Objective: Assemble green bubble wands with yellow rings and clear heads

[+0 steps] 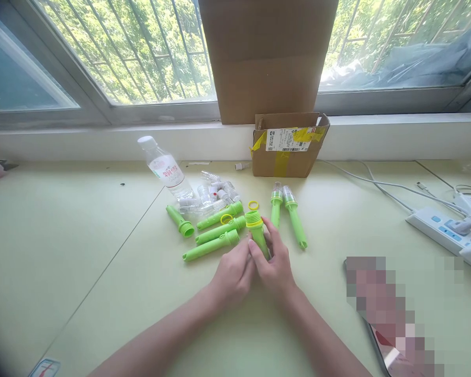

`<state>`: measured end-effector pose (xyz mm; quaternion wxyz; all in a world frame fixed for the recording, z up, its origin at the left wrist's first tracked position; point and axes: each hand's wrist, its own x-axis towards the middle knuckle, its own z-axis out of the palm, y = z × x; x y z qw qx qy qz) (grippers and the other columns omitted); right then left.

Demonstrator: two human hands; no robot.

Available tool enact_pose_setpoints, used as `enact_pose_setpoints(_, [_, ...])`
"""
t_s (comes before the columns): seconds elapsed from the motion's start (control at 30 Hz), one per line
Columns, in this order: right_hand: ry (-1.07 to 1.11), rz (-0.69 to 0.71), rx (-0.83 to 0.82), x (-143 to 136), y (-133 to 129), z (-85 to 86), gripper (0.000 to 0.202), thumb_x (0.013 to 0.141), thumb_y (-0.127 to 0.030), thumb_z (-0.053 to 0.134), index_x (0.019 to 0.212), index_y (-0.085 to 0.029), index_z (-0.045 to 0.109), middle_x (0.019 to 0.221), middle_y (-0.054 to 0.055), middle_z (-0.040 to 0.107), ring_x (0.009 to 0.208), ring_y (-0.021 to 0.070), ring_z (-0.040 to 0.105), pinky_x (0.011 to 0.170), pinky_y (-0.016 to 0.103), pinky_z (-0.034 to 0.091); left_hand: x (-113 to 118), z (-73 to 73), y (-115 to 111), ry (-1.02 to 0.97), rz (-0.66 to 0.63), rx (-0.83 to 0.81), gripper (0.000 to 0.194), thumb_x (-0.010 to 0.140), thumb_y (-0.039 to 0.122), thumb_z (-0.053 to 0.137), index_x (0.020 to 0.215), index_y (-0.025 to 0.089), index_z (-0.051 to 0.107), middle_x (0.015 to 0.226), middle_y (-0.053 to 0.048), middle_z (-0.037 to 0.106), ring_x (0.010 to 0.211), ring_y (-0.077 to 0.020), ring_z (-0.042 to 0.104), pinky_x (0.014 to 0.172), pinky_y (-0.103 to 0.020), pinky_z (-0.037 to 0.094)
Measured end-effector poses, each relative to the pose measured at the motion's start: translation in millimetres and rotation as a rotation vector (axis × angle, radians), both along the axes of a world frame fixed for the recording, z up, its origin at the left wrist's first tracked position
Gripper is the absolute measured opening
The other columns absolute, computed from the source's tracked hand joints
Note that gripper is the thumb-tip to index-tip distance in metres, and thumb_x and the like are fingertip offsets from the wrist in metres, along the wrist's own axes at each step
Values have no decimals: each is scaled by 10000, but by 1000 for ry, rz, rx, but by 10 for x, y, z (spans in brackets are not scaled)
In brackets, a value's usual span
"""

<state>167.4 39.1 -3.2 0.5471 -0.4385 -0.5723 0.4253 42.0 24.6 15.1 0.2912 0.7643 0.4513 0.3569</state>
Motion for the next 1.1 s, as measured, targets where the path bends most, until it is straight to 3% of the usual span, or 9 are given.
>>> enact_pose_setpoints(0.1, [-49, -69, -34, -25, -23, 12, 554, 894, -319, 566, 1410, -251, 377, 1036, 77, 685, 921, 226, 662, 771, 365, 558, 4, -58, -15, 131, 54, 133, 372, 918, 192, 382, 1274, 110, 454, 1190, -174, 603, 1103, -272, 576, 884, -395, 494])
enact_pose_setpoints(0.17, [-46, -128, -31, -37, -33, 5, 557, 896, -321, 562, 1413, -249, 368, 1028, 79, 686, 910, 227, 664, 735, 356, 564, 3, -84, -15, 119, 123, 185, 305, 899, 183, 431, 1193, 136, 495, 1041, -121, 656, 925, -220, 633, 752, -322, 512])
enact_pose_setpoints(0.27, [-16, -162, 0, -45, -34, -12, 519, 904, -314, 549, 1390, -248, 378, 1056, 80, 676, 866, 216, 675, 737, 370, 566, -9, -101, -3, 98, 226, 253, 76, 850, 136, 474, 816, 178, 528, 681, -12, 598, 589, -135, 560, 519, -242, 401])
enact_pose_setpoints(0.33, [-19, -165, 12, -44, -28, -16, 415, 911, -316, 535, 1310, -235, 454, 1055, 77, 669, 807, 201, 679, 717, 366, 567, -20, -106, 8, 112, 227, 300, 221, 818, 84, 456, 633, 196, 411, 536, 30, 471, 472, -103, 446, 453, -240, 294])
enact_pose_setpoints(0.47, [-15, -174, -4, -36, -17, -2, 247, 924, -333, 504, 1138, -215, 539, 1007, 63, 657, 705, 168, 657, 618, 318, 559, -25, -113, 13, 117, 157, 378, 334, 847, 82, 454, 558, 189, 323, 471, 48, 373, 419, -79, 343, 442, -252, 209])
enact_pose_setpoints(0.63, [-58, -190, -3, -18, -23, -3, 198, 924, -328, 503, 1077, -214, 554, 875, 25, 657, 596, 129, 594, 617, 299, 525, -16, -38, 4, 204, 167, 401, 338, 930, 243, 463, 598, 188, 427, 531, 19, 461, 475, -104, 422, 459, -259, 254])
enact_pose_setpoints(0.8, [-39, -155, -31, -14, -19, -33, 221, 925, -333, 488, 1102, -213, 545, 823, 11, 637, 547, 117, 560, 553, 282, 508, -101, 164, 97, 259, 255, 376, 112, 915, 256, 497, 842, 184, 545, 796, -34, 608, 742, -162, 579, 635, -264, 429])
enact_pose_setpoints(0.9, [-43, -146, -63, -27, -12, -31, 267, 925, -345, 482, 1147, -207, 534, 816, 11, 631, 525, 113, 552, 525, 277, 496, -224, 264, 257, 287, 367, 385, 102, 904, 265, 516, 963, 187, 545, 1026, -71, 606, 967, -204, 578, 782, -298, 467])
enact_pose_setpoints(1.1, [-67, -126, -71, -42, -4, 0, 241, 923, -356, 483, 1096, -200, 544, 792, 6, 624, 509, 108, 542, 525, 271, 487, -572, 364, 742, 492, 450, 311, 167, 900, 264, 490, 1032, 185, 553, 1081, -100, 585, 1039, -263, 529, 878, -387, 448])
